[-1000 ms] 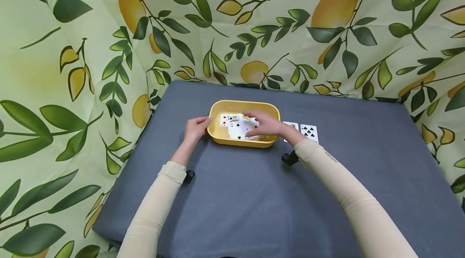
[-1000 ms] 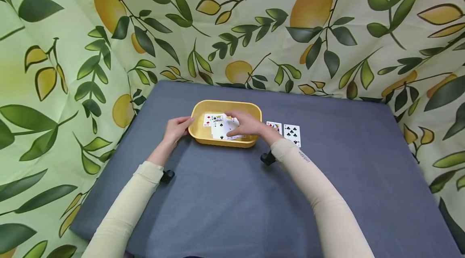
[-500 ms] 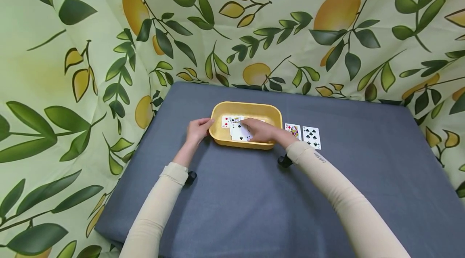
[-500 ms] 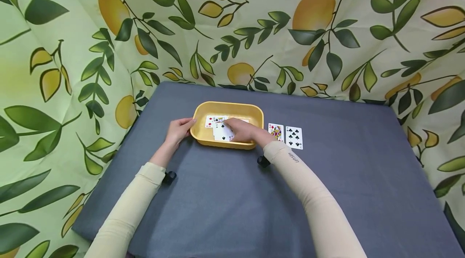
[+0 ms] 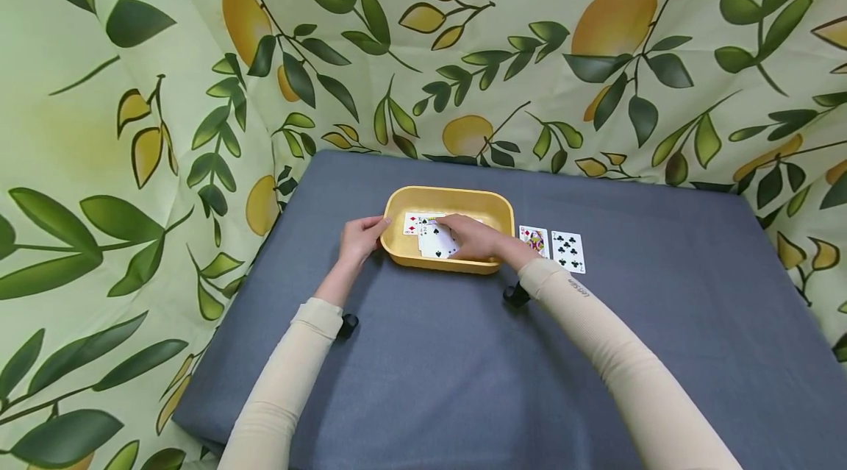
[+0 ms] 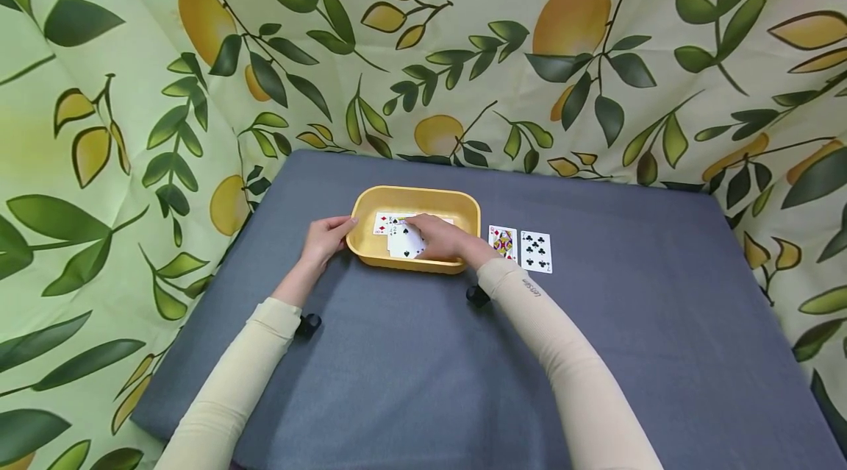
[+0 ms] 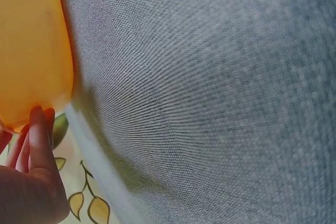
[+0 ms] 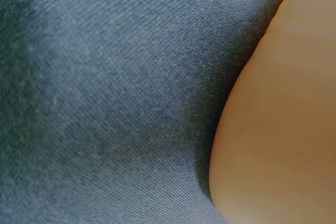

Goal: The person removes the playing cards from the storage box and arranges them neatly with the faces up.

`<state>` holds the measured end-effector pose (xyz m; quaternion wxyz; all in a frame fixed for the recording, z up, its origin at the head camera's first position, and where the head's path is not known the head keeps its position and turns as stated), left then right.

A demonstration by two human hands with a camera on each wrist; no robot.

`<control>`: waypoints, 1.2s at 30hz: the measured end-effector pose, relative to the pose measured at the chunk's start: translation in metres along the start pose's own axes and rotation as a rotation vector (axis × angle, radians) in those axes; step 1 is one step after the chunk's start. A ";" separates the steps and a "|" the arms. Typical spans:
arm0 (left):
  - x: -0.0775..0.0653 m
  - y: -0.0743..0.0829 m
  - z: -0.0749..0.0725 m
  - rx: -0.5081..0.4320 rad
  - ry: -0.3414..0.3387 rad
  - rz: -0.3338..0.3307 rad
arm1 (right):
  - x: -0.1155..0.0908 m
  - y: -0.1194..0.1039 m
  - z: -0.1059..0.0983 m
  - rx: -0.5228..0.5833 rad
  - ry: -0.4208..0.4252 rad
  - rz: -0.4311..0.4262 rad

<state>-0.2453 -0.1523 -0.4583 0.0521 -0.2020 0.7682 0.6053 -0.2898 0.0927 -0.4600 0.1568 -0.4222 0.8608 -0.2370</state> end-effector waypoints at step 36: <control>-0.002 -0.001 -0.001 -0.052 -0.018 0.004 | -0.141 0.032 -0.079 0.127 0.229 0.255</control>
Point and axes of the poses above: each hand's wrist, its own x-axis towards the middle knuckle, its own z-axis out of the palm, y = z × x, the point moved 1 cm from there along x, towards the middle knuckle, and after that the axes turned 4 degrees about -z, right-handed, at the moved point
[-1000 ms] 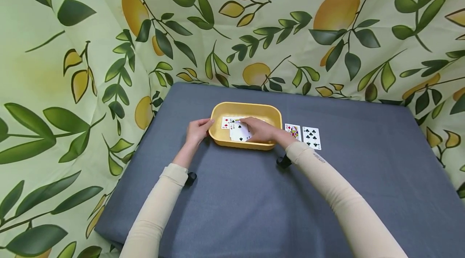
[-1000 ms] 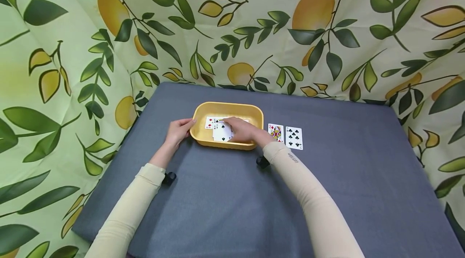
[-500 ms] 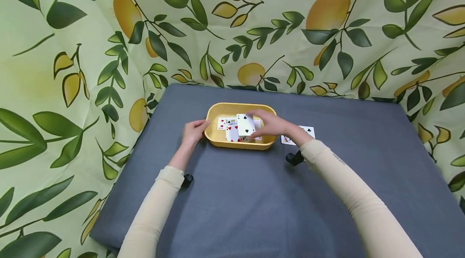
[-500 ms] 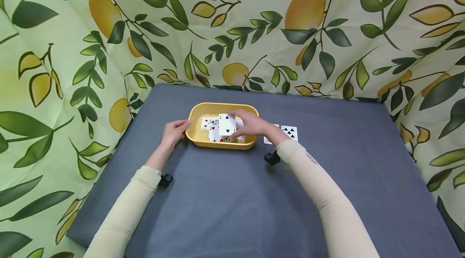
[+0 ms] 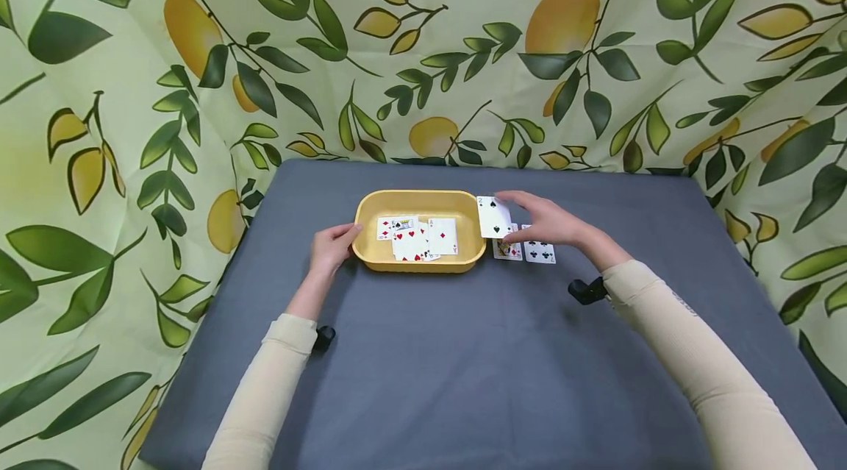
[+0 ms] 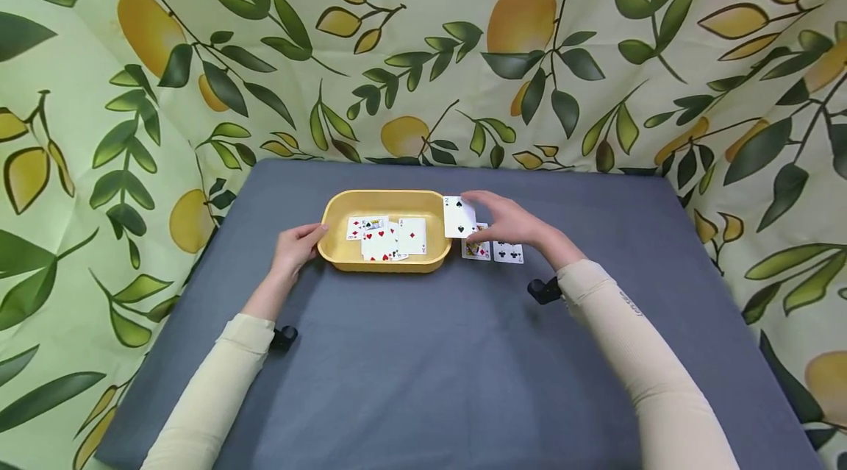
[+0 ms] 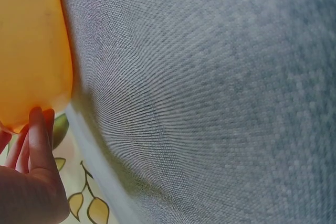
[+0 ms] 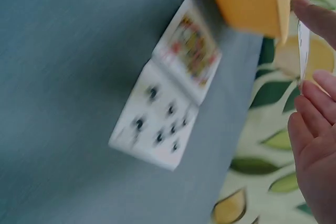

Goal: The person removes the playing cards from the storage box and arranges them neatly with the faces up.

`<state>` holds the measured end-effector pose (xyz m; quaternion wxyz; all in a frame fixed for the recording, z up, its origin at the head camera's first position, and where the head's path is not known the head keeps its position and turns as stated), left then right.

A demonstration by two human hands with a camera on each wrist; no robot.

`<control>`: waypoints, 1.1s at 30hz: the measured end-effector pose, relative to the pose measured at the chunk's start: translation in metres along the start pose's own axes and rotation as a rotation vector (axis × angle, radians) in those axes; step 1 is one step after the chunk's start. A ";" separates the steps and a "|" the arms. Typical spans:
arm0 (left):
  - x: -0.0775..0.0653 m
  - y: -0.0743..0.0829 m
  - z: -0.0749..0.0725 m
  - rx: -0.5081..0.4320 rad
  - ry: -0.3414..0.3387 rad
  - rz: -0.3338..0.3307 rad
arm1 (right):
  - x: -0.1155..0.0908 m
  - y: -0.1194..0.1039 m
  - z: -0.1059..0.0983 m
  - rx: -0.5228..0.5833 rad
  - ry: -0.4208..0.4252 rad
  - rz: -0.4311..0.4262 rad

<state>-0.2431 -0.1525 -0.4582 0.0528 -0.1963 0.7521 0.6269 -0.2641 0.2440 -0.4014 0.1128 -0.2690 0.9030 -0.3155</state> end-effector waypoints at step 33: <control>-0.003 0.000 0.001 0.038 -0.006 -0.014 | -0.097 0.121 -0.010 0.061 -0.036 0.194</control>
Point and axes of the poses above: each hand's wrist, its own x-axis towards the middle knuckle, its own z-axis out of the palm, y = z × x, the point moved 1 cm from there along x, towards the middle knuckle, and after that the axes turned 4 degrees about -z, right-handed, at the moved point
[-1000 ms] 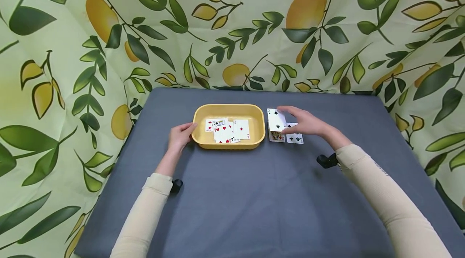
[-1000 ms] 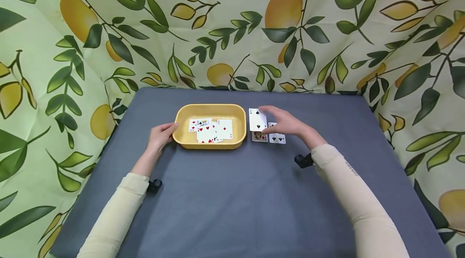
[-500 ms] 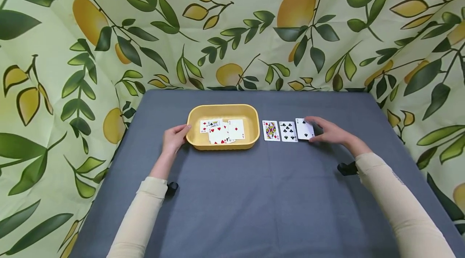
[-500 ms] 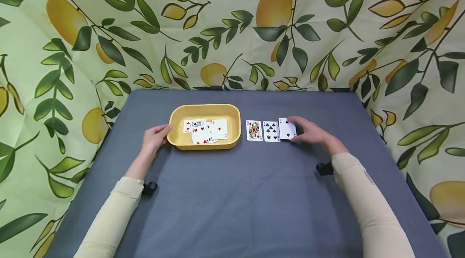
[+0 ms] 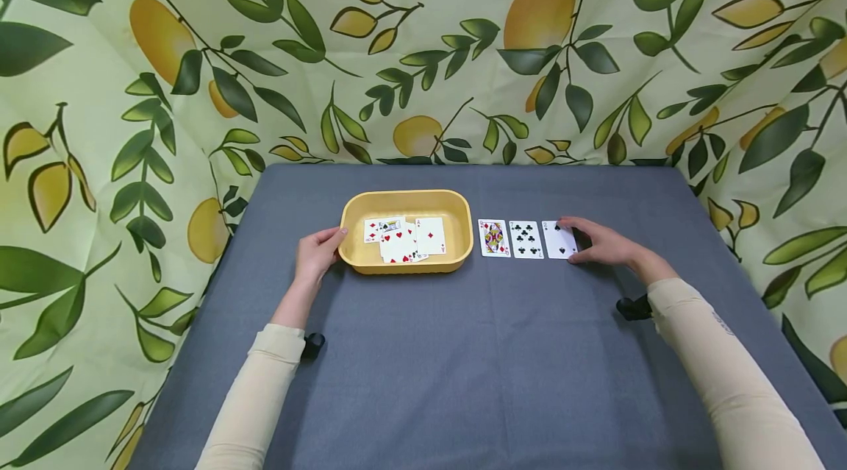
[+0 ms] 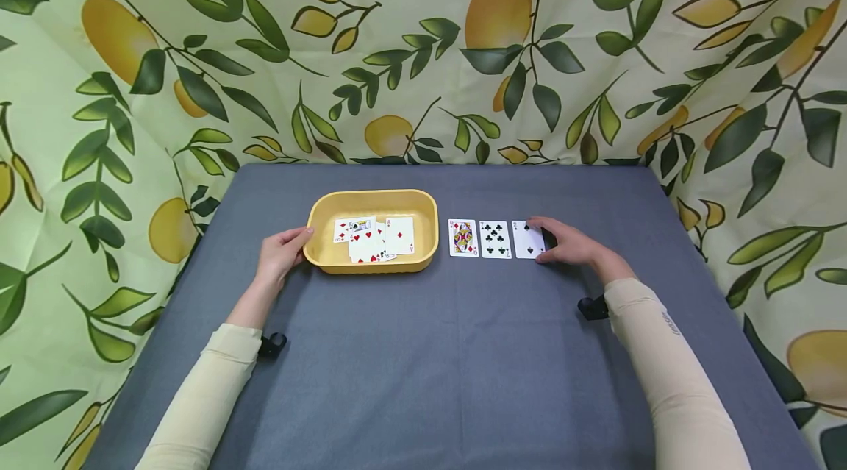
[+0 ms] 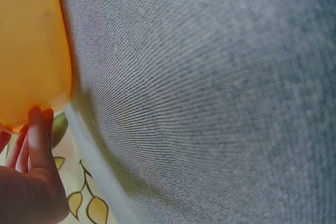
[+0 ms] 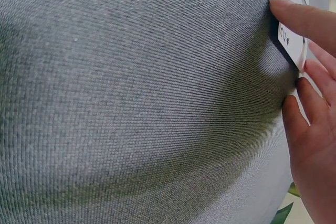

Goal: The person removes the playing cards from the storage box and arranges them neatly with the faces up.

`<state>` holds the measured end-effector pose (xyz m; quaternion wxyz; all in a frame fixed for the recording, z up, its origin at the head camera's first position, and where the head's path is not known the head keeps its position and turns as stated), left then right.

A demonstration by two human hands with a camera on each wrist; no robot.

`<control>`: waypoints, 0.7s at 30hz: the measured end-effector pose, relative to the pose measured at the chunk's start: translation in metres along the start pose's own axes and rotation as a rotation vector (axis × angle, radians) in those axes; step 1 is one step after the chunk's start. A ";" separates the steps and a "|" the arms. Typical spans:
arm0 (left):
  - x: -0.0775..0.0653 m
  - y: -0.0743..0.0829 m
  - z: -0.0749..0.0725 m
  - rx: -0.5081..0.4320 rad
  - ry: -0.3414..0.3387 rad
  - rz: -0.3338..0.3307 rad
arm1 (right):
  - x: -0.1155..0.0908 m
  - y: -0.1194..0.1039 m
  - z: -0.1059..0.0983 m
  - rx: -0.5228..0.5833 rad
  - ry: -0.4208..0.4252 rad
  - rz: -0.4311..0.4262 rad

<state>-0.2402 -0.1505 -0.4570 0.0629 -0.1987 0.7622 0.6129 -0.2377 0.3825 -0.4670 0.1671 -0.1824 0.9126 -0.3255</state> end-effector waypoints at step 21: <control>0.002 -0.001 -0.001 -0.001 0.005 -0.017 | -0.005 -0.006 0.000 0.040 0.084 0.076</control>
Point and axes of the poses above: each hand's wrist, its own x-axis towards the middle knuckle, its own z-axis out of the palm, y = z × x, the point moved 1 cm from there along x, towards the middle knuckle, and after that the axes turned 4 degrees about -z, right-handed, at the moved point
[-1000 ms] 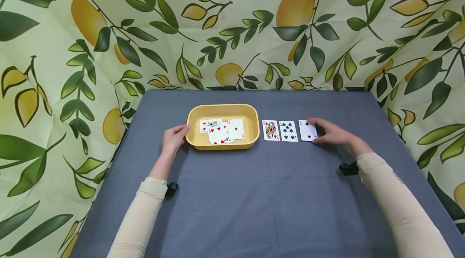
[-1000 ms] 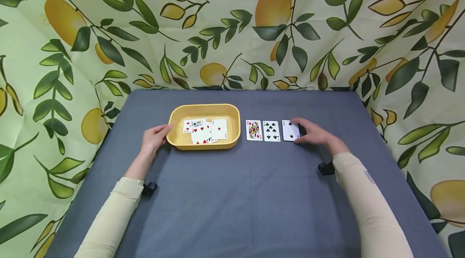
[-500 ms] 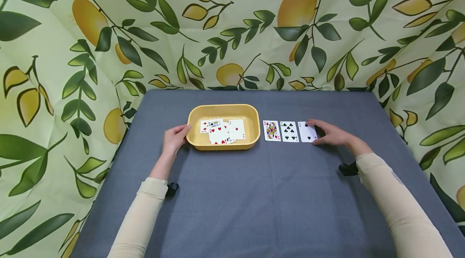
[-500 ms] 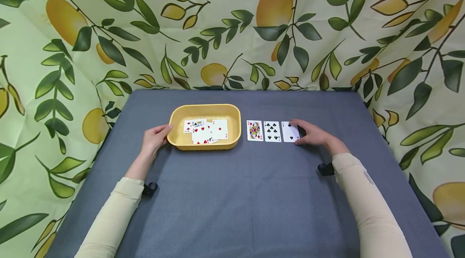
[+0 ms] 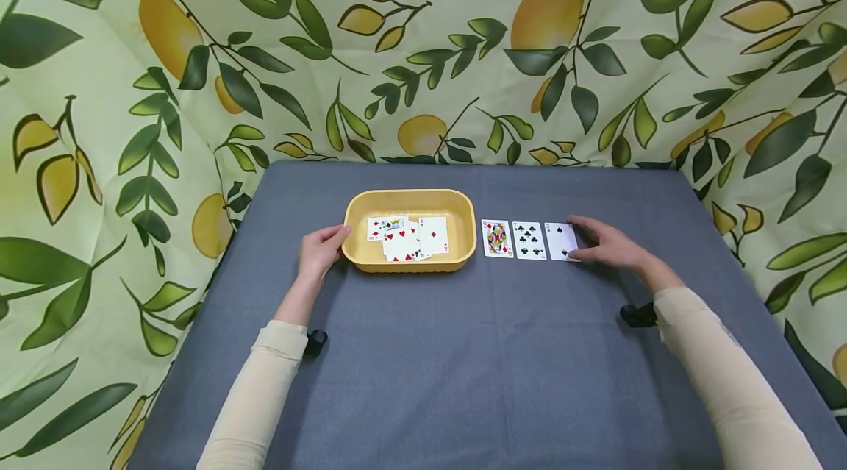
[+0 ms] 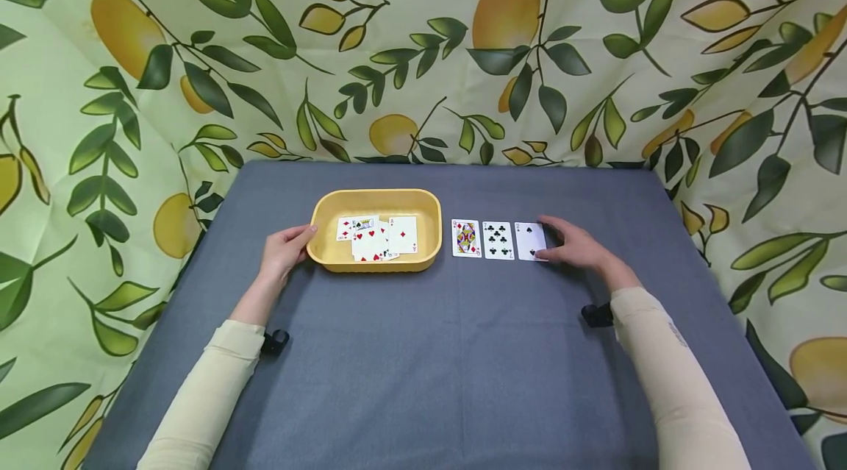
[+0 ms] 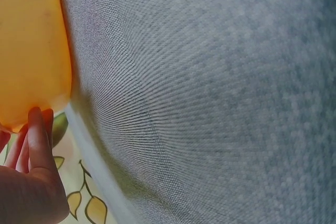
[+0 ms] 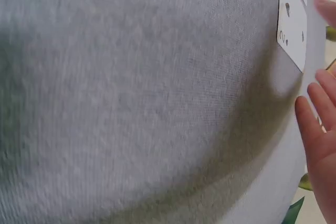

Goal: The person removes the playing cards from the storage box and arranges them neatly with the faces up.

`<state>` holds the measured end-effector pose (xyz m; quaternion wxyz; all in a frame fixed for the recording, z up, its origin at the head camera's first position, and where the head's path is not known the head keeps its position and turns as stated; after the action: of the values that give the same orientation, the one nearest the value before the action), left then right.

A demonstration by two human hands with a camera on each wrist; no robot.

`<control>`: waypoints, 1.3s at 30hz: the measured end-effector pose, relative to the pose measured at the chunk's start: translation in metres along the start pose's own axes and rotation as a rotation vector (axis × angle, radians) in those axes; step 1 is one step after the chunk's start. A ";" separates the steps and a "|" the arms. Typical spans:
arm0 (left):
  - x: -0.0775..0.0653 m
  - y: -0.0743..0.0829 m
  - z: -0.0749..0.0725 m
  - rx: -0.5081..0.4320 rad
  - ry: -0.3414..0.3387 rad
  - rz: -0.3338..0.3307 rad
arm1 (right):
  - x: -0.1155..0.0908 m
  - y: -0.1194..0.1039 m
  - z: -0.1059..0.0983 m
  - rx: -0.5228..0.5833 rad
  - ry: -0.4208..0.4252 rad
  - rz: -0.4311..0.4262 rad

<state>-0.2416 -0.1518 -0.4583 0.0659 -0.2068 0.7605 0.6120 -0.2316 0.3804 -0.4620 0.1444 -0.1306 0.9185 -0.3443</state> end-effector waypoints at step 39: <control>0.003 -0.002 -0.001 -0.079 0.006 0.033 | 0.090 -0.151 0.067 0.496 -0.008 -0.342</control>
<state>-0.2435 -0.1535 -0.4613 0.0455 -0.1985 0.7393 0.6419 -0.2697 0.1999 -0.4251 0.1152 -0.2453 0.7706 -0.5769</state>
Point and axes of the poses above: each hand's wrist, its own x-axis towards the middle knuckle, its own z-axis out of the palm, y = z × x, the point moved 1 cm from there along x, towards the middle knuckle, and after that the axes turned 4 degrees about -z, right-handed, at the moved point
